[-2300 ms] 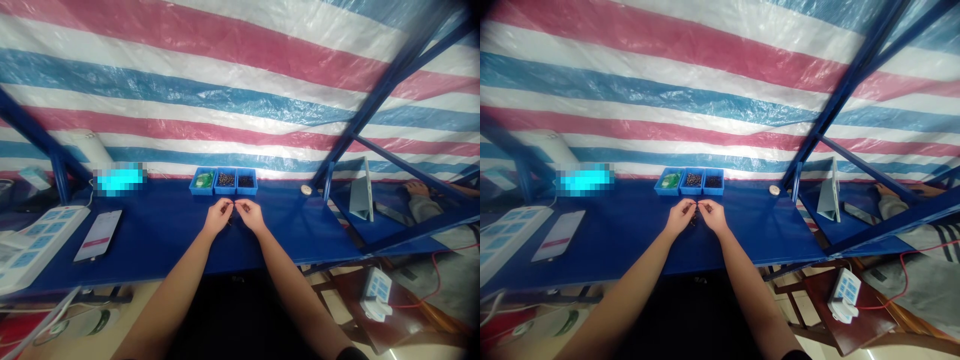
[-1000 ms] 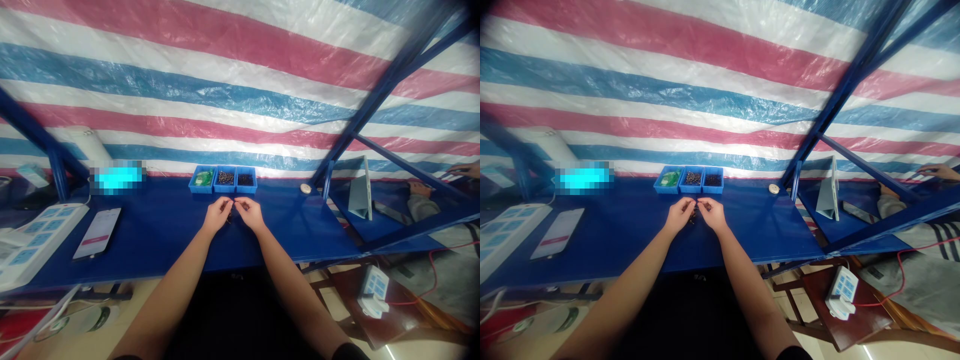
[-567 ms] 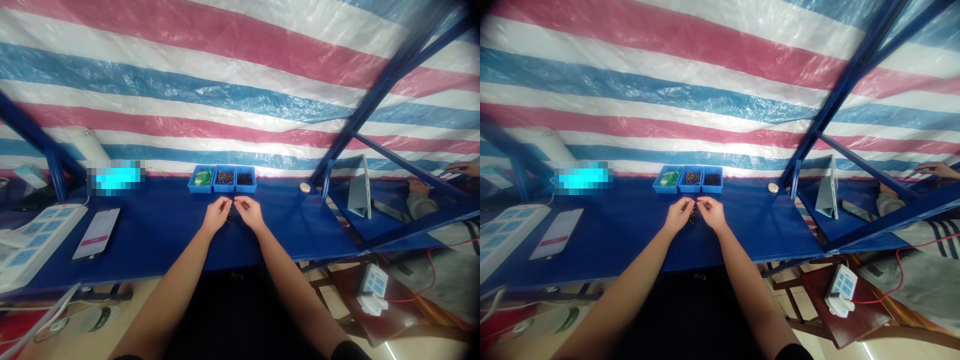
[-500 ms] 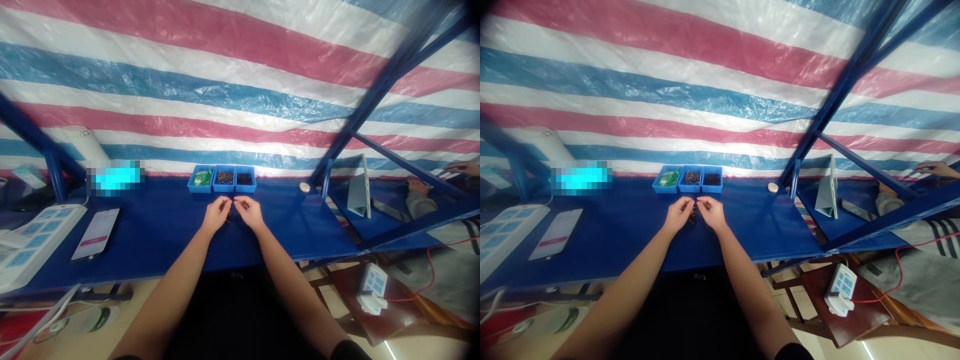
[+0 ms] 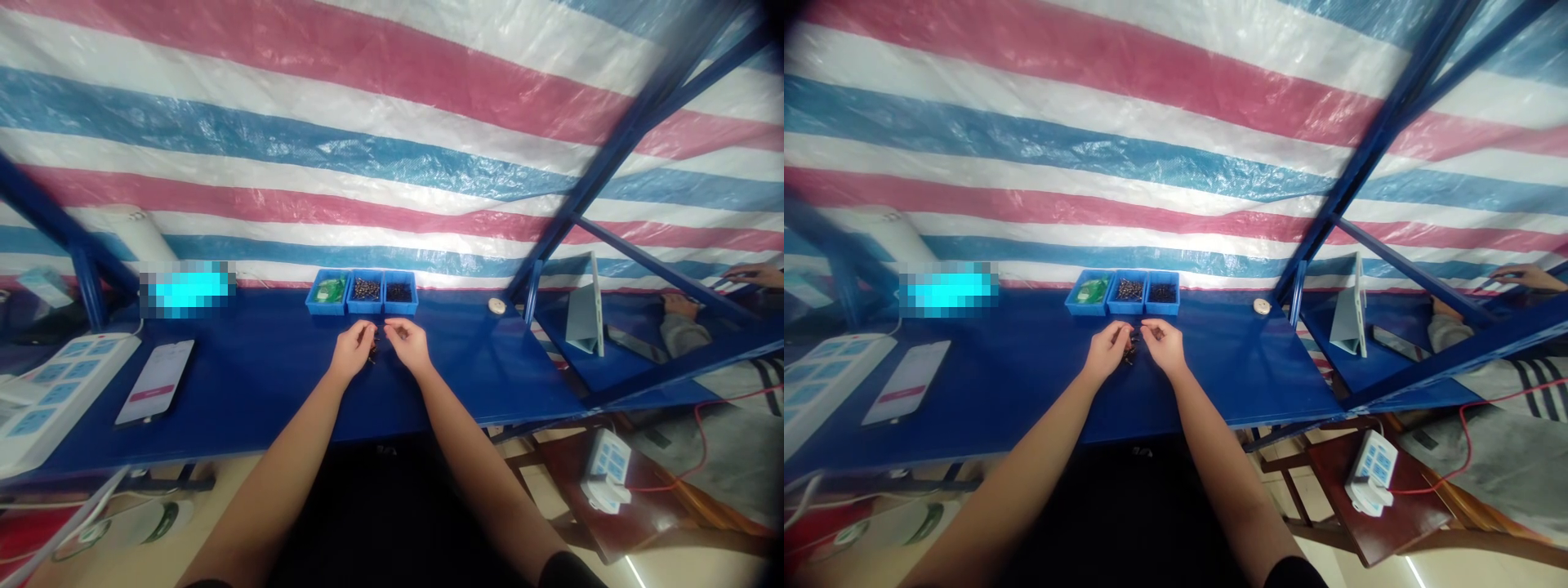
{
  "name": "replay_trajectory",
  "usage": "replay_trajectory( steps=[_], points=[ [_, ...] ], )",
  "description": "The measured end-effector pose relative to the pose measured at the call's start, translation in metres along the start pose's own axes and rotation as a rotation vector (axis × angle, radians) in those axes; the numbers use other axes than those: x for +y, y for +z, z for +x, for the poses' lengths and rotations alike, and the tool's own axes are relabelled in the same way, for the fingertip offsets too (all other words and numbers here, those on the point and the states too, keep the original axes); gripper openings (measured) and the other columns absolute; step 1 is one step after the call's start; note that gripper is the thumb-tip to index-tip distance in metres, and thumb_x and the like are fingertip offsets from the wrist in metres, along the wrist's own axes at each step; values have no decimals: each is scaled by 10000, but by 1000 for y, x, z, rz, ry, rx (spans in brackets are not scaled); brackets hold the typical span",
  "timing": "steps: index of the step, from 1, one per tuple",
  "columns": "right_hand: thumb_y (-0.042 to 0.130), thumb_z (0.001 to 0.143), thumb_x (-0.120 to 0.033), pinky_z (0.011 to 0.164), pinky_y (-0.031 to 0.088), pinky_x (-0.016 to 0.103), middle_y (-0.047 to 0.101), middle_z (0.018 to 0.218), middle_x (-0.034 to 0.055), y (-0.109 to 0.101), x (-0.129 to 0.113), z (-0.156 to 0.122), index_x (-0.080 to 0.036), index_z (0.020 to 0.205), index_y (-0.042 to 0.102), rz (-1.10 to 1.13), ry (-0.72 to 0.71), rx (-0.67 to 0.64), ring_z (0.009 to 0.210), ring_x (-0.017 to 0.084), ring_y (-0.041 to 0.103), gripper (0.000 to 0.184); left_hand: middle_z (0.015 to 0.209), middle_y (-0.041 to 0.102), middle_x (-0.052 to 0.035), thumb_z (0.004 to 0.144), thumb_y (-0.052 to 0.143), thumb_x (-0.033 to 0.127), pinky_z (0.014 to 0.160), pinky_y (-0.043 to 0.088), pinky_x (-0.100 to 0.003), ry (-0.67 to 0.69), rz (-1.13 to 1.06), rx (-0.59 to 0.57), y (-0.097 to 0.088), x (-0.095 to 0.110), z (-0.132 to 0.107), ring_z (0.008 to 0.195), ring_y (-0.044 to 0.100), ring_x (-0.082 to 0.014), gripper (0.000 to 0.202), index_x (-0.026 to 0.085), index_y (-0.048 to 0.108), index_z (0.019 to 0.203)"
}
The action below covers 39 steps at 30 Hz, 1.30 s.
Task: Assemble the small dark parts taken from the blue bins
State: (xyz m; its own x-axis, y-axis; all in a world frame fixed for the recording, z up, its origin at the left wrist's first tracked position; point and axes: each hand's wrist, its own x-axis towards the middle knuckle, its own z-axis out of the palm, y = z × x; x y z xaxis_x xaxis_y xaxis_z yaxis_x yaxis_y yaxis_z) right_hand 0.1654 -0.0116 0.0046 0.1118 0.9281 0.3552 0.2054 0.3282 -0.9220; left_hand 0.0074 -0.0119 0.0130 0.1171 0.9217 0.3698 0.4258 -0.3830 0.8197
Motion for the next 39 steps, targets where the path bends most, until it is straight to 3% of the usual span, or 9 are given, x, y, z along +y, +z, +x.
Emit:
replay_trajectory(
  steps=[8, 11, 13, 17, 20, 23, 29, 34, 39],
  points=[
    [659, 727, -307, 607, 577, 301, 724, 790, 88, 6, 11, 46, -118, 929, 688, 153, 320, 234, 660, 184, 688, 278, 655, 650, 22, 922, 440, 424, 621, 456, -226, -15, 42, 7, 1, -6, 1, 606, 612, -122, 292, 208, 633, 884],
    [637, 761, -278, 661, 588, 309, 723, 947, 112, 7, 11, 64, -104, 1116, 633, 244, 265, 225, 722, 178, 703, 394, 663, 652, 21, 922, 441, 417, 616, 454, -225, -16, 45, 11, 1, -6, 1, 604, 611, -121, 289, 206, 634, 886],
    [581, 806, -274, 680, 585, 316, 714, 1011, 92, 6, 12, 66, -147, 1210, 588, 165, 176, 190, 730, 165, 700, 424, 667, 652, 19, 923, 438, 414, 614, 452, -225, -11, 51, 17, 1, -6, 1, 606, 610, -122, 289, 206, 635, 885],
    [513, 839, -238, 836, 535, 331, 724, 894, 30, 6, 22, 54, -220, 969, 705, -264, -7, 14, 797, 163, 676, 233, 662, 647, 16, 922, 435, 420, 610, 452, -231, 4, 73, 34, 1, -7, 1, 614, 608, -130, 296, 208, 636, 875],
    [559, 816, -199, 839, 510, 326, 713, 881, 45, 10, 29, 46, -233, 1042, 704, -504, -105, -166, 822, 188, 659, 271, 672, 651, 13, 922, 430, 422, 616, 457, -232, 7, 78, 43, 0, -8, 1, 623, 606, -133, 298, 211, 635, 873],
    [597, 820, -226, 799, 500, 326, 701, 906, 72, 16, 30, 48, -242, 1101, 688, -650, -125, -230, 829, 212, 646, 296, 660, 643, 14, 921, 431, 430, 609, 459, -233, 5, 83, 37, 0, -8, 2, 608, 598, -132, 302, 214, 636, 869],
    [623, 828, -250, 769, 482, 304, 685, 906, 67, 21, 24, 53, -250, 849, 711, -719, -59, -244, 835, 204, 629, 91, 665, 649, 8, 916, 435, 435, 595, 456, -232, -4, 92, 42, -1, -8, 2, 616, 603, -140, 305, 214, 640, 865],
    [581, 833, -217, 805, 490, 314, 682, 903, 62, 17, 14, 39, -210, 818, 684, -545, -62, -203, 843, 191, 628, 105, 680, 650, 8, 916, 437, 427, 613, 453, -234, 7, 104, 46, -1, -8, 2, 624, 599, -137, 295, 217, 641, 877],
    [515, 876, -262, 840, 509, 317, 709, 921, 21, 10, 4, 23, -236, 1069, 662, -229, -62, -105, 815, 164, 653, 244, 696, 650, 14, 901, 468, 425, 609, 441, -233, 31, 125, 44, 1, -7, 2, 615, 588, -130, 274, 216, 639, 862]
  ],
)
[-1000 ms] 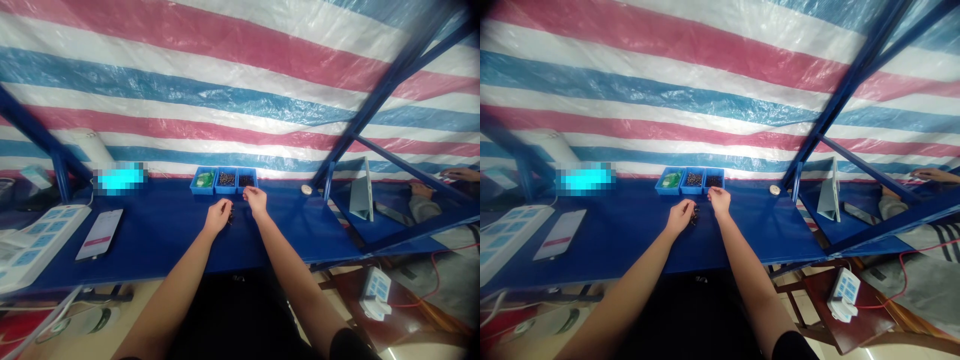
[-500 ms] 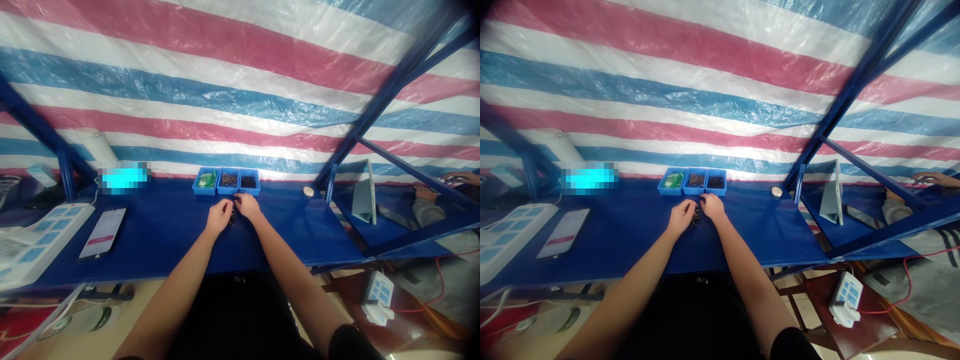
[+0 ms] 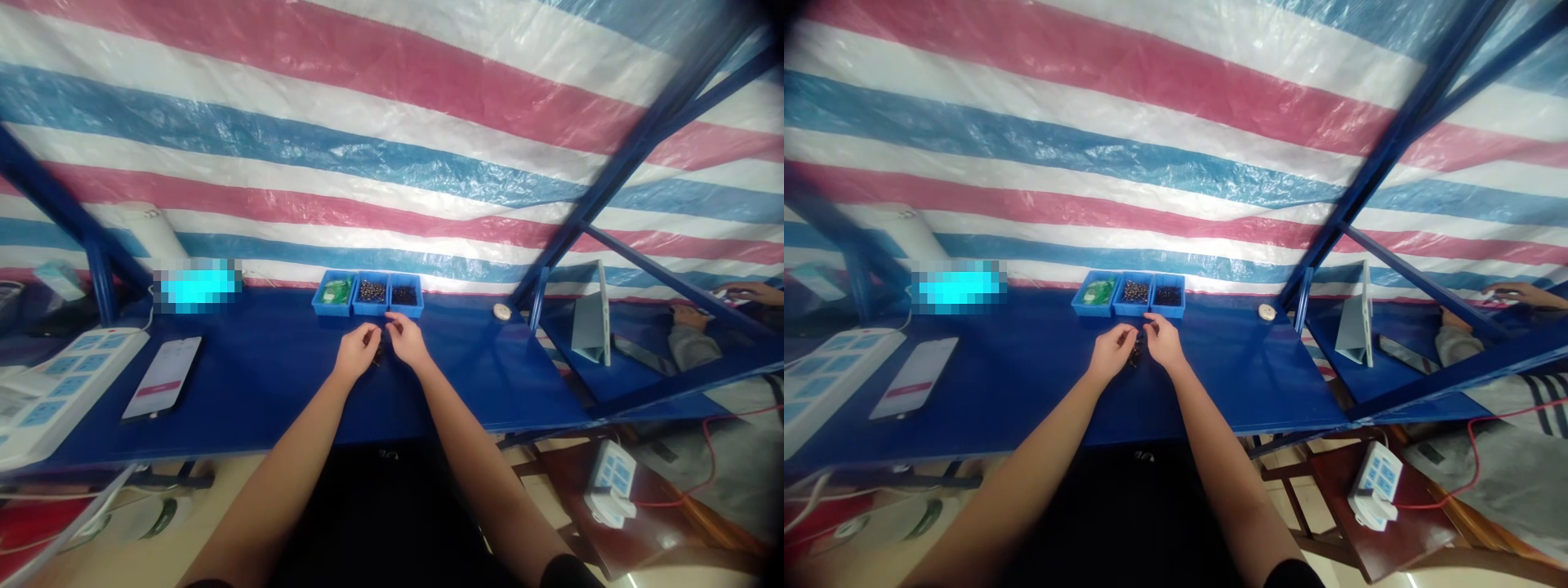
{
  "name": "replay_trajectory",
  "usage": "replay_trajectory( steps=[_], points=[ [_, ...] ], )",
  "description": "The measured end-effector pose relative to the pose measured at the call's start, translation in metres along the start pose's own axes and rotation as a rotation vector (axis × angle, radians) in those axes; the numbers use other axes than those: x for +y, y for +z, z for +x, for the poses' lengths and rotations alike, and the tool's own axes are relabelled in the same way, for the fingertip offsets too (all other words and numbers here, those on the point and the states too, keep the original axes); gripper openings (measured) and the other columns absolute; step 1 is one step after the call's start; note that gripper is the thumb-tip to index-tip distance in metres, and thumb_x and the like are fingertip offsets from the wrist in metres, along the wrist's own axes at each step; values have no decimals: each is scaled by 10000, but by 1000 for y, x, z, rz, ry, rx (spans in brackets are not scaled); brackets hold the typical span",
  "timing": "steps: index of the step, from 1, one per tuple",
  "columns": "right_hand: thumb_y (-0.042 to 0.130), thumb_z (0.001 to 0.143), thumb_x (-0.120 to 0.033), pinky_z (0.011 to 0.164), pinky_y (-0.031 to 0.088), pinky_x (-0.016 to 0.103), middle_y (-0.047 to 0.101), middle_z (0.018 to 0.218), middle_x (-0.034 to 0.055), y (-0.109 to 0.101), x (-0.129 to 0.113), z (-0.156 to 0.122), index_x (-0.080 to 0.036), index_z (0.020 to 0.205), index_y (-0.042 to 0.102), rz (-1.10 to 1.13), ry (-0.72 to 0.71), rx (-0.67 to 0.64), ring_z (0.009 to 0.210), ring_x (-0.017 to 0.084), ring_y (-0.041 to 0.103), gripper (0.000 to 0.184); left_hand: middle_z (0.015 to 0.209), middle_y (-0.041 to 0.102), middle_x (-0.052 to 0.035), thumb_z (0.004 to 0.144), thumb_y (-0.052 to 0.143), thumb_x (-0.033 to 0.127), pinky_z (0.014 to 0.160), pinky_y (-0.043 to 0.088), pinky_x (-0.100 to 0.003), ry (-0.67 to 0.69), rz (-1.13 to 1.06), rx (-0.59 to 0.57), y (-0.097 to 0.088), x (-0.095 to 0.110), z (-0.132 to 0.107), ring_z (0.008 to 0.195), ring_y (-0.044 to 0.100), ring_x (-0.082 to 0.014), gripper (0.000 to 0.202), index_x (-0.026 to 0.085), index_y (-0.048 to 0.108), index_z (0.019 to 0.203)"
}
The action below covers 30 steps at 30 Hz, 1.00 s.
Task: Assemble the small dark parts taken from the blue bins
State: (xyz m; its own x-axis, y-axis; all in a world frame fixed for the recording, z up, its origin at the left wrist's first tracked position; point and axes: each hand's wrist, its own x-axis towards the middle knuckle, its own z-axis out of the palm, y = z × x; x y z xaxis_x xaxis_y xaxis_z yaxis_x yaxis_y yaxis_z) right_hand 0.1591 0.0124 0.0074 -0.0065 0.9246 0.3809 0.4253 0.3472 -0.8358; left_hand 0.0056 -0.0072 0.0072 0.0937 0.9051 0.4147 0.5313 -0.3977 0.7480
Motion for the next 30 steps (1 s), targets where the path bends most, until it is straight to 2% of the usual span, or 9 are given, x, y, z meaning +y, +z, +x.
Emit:
replay_trajectory(
  steps=[3, 7, 10, 14, 19, 25, 30],
  points=[
    [534, 869, -303, 879, 508, 329, 708, 1006, 44, 0, -1, -6, -224, 1005, 687, 96, -2, 20, 909, 180, 659, 219, 690, 641, 21, 883, 504, 421, 617, 448, -235, 19, -17, -22, 2, 0, -1, 603, 582, -125, 242, 221, 639, 900],
    [629, 802, -384, 770, 551, 311, 718, 891, 57, 4, 1, -12, -189, 926, 662, 330, 123, 88, 821, 185, 680, 235, 688, 625, 33, 848, 567, 420, 620, 462, -235, 32, -49, -40, 3, 0, -1, 586, 575, -118, 261, 235, 619, 1024],
    [682, 751, -424, 717, 558, 301, 720, 861, 64, 4, 1, -15, -177, 869, 646, 414, 183, 97, 772, 183, 683, 275, 744, 655, 9, 861, 552, 418, 634, 468, -243, 47, -41, -39, 3, -1, 0, 637, 598, -131, 240, 232, 641, 983],
    [687, 742, -454, 658, 555, 296, 722, 819, 63, -2, -3, -18, -171, 862, 654, 424, 223, 38, 736, 187, 683, 309, 825, 688, -13, 887, 512, 405, 658, 471, -252, 53, -52, -28, 4, -1, 0, 698, 624, -144, 228, 227, 651, 920],
    [684, 758, -426, 729, 556, 306, 720, 856, 64, -4, -7, -21, -177, 905, 685, 375, 119, 19, 766, 184, 680, 290, 799, 675, -7, 909, 479, 398, 656, 468, -247, 34, -56, -24, 2, 1, 0, 687, 623, -142, 226, 220, 615, 940],
    [642, 809, -378, 706, 540, 280, 719, 940, 47, -4, -9, -23, -207, 1152, 653, 299, 9, 62, 743, 156, 652, 383, 734, 643, 6, 937, 427, 400, 632, 453, -234, 38, -36, -60, 0, 0, 0, 652, 606, -133, 247, 213, 588, 934],
    [641, 807, -390, 715, 542, 300, 730, 882, 54, -5, -10, -24, -190, 964, 727, 270, 24, 94, 739, 177, 660, 268, 760, 654, 3, 925, 449, 414, 630, 453, -233, 33, -43, -33, 1, 2, 0, 664, 608, -132, 255, 209, 600, 941]
  ],
)
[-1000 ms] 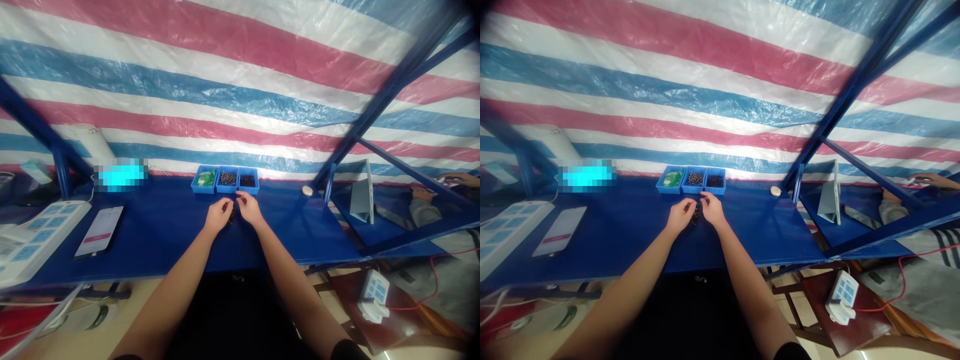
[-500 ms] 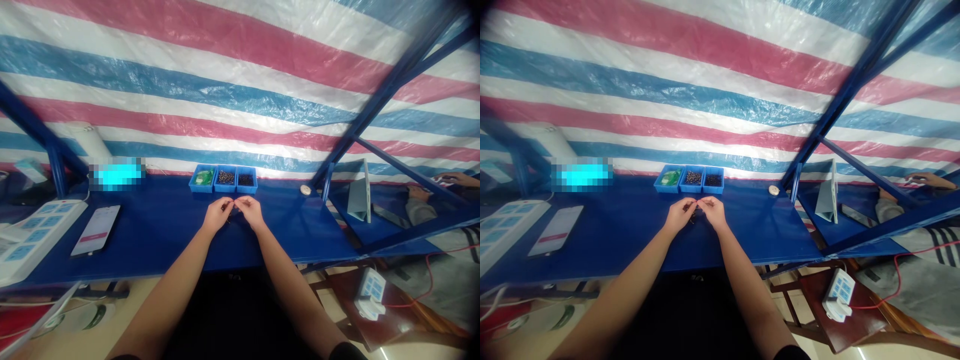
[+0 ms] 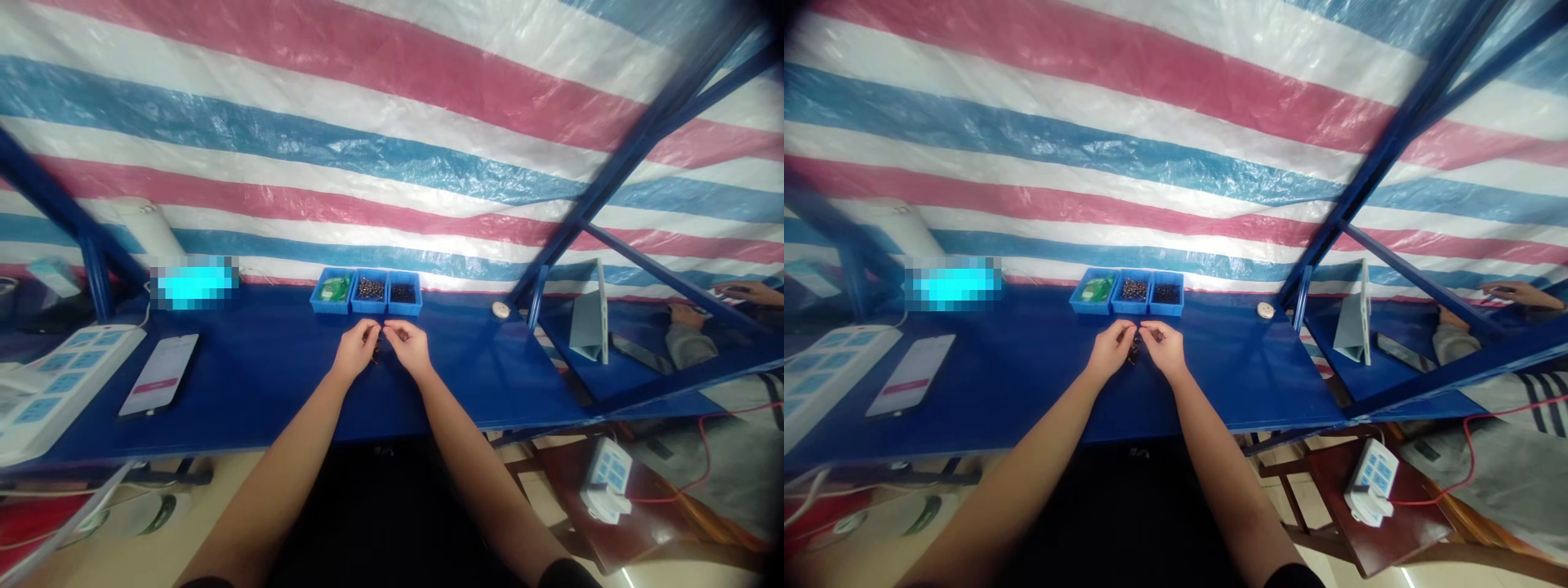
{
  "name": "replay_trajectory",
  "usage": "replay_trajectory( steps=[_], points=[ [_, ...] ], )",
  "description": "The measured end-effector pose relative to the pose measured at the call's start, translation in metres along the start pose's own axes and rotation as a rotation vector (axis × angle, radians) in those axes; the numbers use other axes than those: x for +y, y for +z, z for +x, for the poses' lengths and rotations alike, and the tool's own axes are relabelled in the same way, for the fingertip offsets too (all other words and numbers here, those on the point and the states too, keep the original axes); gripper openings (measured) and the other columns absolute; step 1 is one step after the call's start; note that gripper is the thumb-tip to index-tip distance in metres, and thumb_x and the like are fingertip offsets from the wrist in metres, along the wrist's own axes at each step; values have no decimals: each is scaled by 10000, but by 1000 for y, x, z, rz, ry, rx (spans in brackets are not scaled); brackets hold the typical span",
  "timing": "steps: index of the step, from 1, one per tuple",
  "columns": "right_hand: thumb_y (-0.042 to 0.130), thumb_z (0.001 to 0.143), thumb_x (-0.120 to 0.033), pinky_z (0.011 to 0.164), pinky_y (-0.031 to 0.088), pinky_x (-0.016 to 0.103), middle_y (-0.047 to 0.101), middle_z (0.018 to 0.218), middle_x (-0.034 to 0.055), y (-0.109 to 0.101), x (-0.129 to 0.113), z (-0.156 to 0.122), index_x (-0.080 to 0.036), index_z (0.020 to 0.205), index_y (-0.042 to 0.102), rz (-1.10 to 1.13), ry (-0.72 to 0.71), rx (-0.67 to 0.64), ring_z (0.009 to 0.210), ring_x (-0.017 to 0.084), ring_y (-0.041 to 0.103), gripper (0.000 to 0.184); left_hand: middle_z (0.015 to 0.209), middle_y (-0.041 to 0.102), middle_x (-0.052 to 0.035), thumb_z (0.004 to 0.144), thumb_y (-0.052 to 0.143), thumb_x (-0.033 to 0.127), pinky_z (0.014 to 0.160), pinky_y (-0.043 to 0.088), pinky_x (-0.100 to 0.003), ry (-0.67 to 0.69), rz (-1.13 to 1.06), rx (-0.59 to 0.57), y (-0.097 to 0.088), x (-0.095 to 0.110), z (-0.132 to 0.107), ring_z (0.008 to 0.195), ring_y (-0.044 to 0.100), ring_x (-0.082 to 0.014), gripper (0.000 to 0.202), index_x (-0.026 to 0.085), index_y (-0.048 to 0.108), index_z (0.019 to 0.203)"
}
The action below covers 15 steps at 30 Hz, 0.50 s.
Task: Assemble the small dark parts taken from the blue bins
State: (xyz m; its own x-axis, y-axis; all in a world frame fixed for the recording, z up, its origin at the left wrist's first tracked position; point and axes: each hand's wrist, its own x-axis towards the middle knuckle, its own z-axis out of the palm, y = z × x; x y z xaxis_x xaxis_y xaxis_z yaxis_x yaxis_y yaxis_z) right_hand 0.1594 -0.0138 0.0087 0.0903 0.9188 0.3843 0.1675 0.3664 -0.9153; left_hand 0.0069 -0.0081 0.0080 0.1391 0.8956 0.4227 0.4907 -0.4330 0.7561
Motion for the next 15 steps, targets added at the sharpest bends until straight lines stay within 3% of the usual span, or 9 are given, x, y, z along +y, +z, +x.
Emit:
replay_trajectory(
  steps=[6, 15],
  points=[
    [669, 774, -400, 690, 554, 315, 734, 861, 56, 0, 5, 2, -194, 938, 724, 73, 66, -4, 726, 192, 676, 269, 729, 648, 15, 908, 481, 417, 614, 450, -232, -1, -29, 23, 0, 0, 0, 627, 592, -124, 244, 215, 604, 971],
    [672, 776, -375, 705, 545, 302, 729, 867, 58, 3, 7, 1, -190, 947, 719, 73, 24, -15, 739, 182, 669, 257, 673, 624, 22, 938, 424, 408, 624, 438, -240, -37, -23, 1, 0, -1, 0, 620, 598, -128, 251, 208, 575, 922]
  ],
)
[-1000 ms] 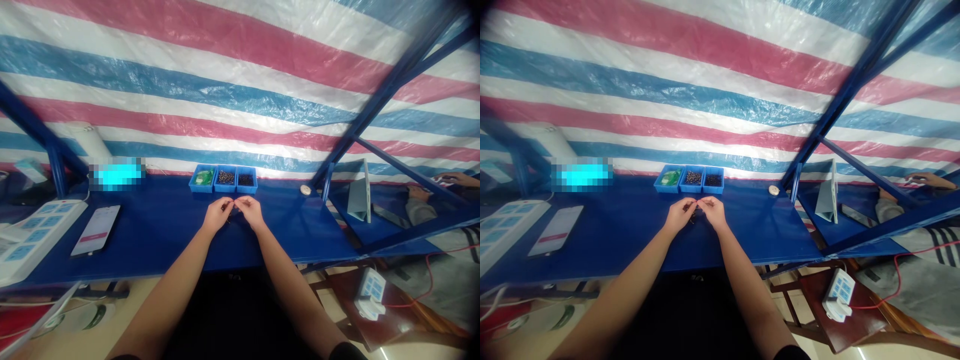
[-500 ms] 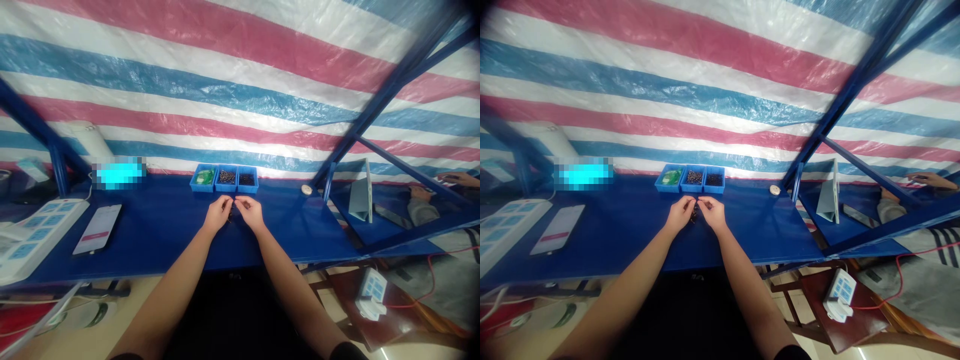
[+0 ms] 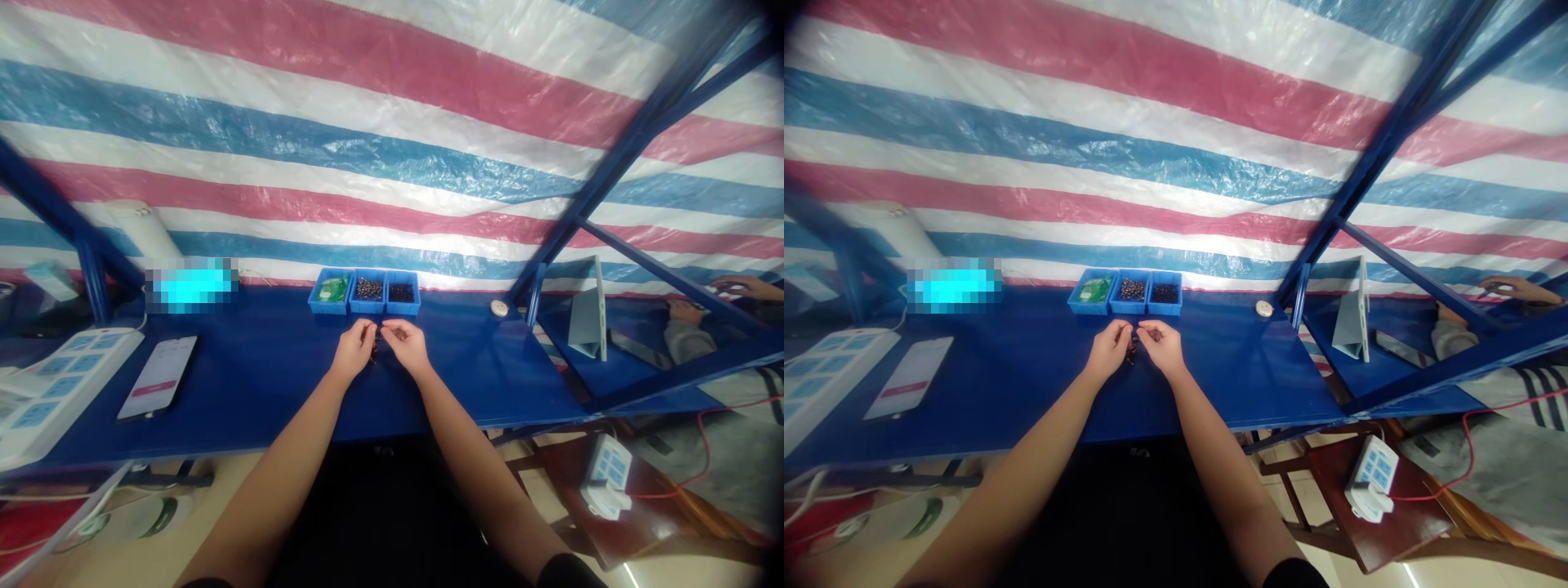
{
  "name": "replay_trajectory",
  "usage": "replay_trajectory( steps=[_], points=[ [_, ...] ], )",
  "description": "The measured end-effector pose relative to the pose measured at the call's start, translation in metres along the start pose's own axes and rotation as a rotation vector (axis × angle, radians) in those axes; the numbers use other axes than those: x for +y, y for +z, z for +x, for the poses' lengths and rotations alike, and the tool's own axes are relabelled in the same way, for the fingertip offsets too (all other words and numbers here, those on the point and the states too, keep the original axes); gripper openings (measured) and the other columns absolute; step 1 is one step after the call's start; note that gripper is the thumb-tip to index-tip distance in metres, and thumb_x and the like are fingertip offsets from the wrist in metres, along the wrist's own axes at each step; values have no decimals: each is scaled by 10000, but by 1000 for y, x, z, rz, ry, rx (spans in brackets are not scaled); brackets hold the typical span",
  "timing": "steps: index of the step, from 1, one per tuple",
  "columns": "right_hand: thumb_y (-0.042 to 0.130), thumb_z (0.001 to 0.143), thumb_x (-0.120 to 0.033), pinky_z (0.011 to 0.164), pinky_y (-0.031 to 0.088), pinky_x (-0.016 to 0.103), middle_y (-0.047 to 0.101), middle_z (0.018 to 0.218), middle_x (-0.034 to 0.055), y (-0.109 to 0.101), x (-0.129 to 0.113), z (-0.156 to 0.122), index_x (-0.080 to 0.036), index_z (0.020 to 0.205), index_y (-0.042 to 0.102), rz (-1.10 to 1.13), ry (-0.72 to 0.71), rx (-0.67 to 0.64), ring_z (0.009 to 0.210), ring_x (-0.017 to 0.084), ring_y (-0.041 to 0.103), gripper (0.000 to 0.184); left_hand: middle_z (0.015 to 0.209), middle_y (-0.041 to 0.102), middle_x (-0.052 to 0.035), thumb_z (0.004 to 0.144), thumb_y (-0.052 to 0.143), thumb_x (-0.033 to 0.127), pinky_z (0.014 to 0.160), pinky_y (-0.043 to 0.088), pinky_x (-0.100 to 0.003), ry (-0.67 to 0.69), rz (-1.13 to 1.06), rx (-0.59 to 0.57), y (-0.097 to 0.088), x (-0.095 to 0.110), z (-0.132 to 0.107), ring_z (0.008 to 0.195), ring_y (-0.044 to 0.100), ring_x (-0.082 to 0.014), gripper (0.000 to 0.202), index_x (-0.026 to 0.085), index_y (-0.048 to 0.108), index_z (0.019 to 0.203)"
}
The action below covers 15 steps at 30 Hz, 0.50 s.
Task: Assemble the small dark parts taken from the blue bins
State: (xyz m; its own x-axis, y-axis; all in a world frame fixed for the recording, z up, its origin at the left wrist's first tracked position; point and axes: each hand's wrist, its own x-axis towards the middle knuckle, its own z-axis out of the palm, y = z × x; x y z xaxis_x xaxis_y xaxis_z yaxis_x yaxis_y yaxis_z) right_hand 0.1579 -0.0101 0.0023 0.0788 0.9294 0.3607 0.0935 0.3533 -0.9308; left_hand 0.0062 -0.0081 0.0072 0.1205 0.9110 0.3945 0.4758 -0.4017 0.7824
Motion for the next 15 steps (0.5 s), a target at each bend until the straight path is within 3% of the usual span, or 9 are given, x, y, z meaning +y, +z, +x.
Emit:
replay_trajectory(
  steps=[15],
  points=[
    [655, 794, -378, 655, 523, 292, 726, 848, 54, -2, -3, -1, -191, 935, 723, -48, -35, 2, 691, 172, 640, 243, 653, 620, 32, 897, 503, 402, 589, 442, -230, -2, -93, 15, -3, 6, 0, 577, 584, -122, 235, 215, 582, 1015]
  ],
)
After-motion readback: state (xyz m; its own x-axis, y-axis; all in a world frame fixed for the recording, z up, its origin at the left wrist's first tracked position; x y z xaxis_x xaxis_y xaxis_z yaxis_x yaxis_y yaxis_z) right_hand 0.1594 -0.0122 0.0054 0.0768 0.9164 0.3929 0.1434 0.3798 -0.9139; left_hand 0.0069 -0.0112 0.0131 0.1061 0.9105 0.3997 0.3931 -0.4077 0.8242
